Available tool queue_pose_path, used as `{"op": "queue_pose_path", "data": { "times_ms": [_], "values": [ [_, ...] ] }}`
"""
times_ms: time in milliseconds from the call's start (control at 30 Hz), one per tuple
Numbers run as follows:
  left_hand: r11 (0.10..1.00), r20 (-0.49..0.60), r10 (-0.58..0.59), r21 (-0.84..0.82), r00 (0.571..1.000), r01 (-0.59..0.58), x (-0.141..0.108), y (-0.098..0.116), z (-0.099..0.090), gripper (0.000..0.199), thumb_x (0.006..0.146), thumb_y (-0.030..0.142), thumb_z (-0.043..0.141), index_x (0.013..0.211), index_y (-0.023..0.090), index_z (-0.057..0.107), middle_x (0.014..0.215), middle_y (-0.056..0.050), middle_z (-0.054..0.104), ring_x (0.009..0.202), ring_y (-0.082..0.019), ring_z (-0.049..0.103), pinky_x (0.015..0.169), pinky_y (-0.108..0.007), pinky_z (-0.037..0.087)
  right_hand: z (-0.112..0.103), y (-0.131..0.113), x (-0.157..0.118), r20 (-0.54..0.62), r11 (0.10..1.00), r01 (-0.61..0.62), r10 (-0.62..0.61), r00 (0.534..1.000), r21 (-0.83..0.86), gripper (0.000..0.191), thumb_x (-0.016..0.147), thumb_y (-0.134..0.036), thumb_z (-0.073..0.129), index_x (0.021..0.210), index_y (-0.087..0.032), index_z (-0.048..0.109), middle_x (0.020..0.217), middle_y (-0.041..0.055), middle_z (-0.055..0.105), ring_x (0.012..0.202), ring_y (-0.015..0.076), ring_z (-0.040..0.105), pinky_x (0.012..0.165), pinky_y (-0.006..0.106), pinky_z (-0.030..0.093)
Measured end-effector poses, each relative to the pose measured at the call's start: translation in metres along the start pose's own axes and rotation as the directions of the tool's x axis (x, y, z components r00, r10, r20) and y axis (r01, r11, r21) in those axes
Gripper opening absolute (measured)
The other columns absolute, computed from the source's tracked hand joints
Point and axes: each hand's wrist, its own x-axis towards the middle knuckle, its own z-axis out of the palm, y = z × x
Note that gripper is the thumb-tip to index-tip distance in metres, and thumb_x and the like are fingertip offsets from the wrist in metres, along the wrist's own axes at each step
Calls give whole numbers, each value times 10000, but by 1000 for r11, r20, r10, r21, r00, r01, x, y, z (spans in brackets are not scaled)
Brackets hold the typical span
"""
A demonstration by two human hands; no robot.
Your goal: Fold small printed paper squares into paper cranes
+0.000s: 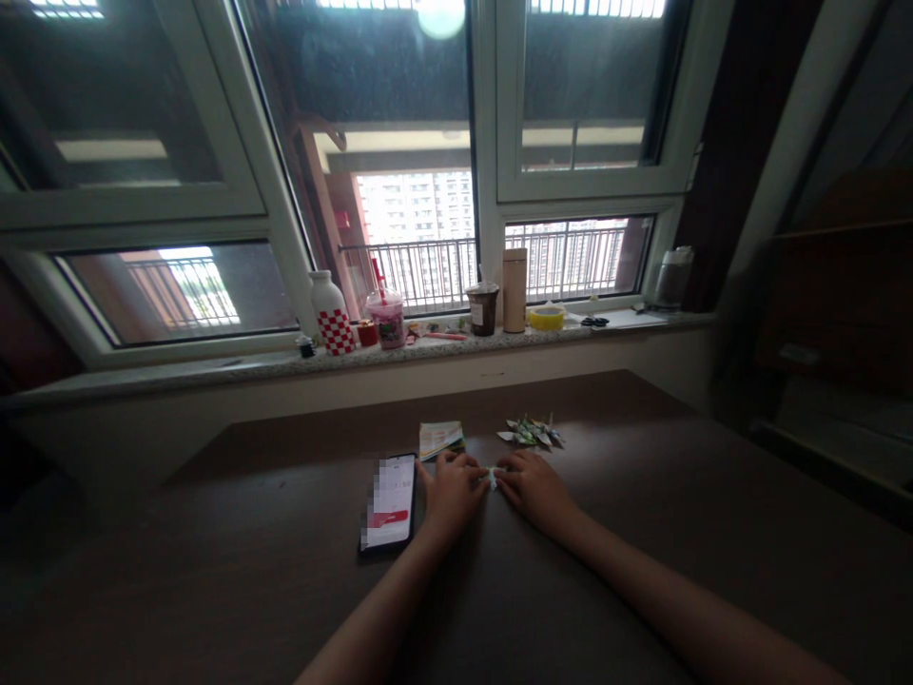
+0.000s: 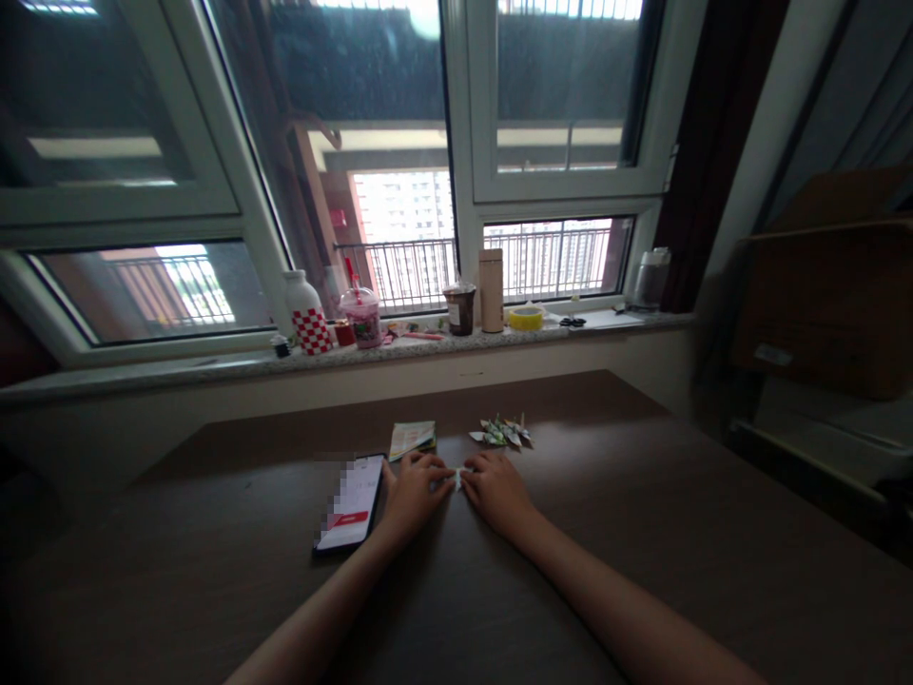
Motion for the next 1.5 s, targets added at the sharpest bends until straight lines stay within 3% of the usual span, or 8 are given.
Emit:
{"op": "queue_pose_path", "data": {
  "times_ms": [333, 667, 867, 1100, 1500],
  "values": [
    [1000, 5, 21, -7, 1000, -21, 1, -2, 1, 202, 862, 366, 618, 1021, 407, 736, 1146, -8, 677, 1196, -310, 449, 1047, -795, 32, 1, 1, 0, 2, 1000, 4, -4, 1000, 1, 221, 927, -267, 555, 1043, -251, 743, 1061, 61, 712, 1062, 238, 586, 902, 376, 456],
    [998, 26, 5, 58, 1000, -6, 2, -4, -3, 245, 847, 427, 622, 1077, 451, 706, 1306, -5, 570, 1249, -317, 393, 1063, -761, 86, -1, 0, 1, 32, 1000, -25, 24, 999, 16, 224, 928, -274, 549, 1034, -259, 746, 1071, 56, 709, 1076, 233, 580, 902, 367, 449],
    [990, -5, 72, 125, 997, -70, 2, -4, -3, 238, 856, 436, 615, 1076, 471, 702, 1335, 1, 555, 1282, -337, 368, 1053, -785, 8, -3, -1, 2, 39, 998, -53, 51, 998, 46, 218, 920, -274, 560, 1030, -275, 748, 1078, 45, 702, 1082, 233, 571, 916, 367, 455],
    [986, 19, 68, 151, 997, -70, 2, -3, -6, 242, 864, 457, 599, 1084, 491, 693, 1345, 6, 554, 1294, -343, 370, 1060, -783, -8, -1, 0, 1, 10, 988, -90, 90, 996, 127, 200, 902, -270, 583, 1004, -283, 756, 1059, 40, 704, 1067, 231, 560, 926, 360, 457],
    [970, -31, 130, 211, 991, -120, 2, -7, -3, 257, 870, 495, 574, 1102, 496, 684, 1328, -7, 576, 1282, -360, 395, 1033, -798, -82, 5, -1, 3, 9, 954, -214, 217, 976, 210, 123, 834, -303, 655, 911, -234, 721, 1117, 49, 665, 1076, 240, 540, 925, 375, 437]
  ]
}}
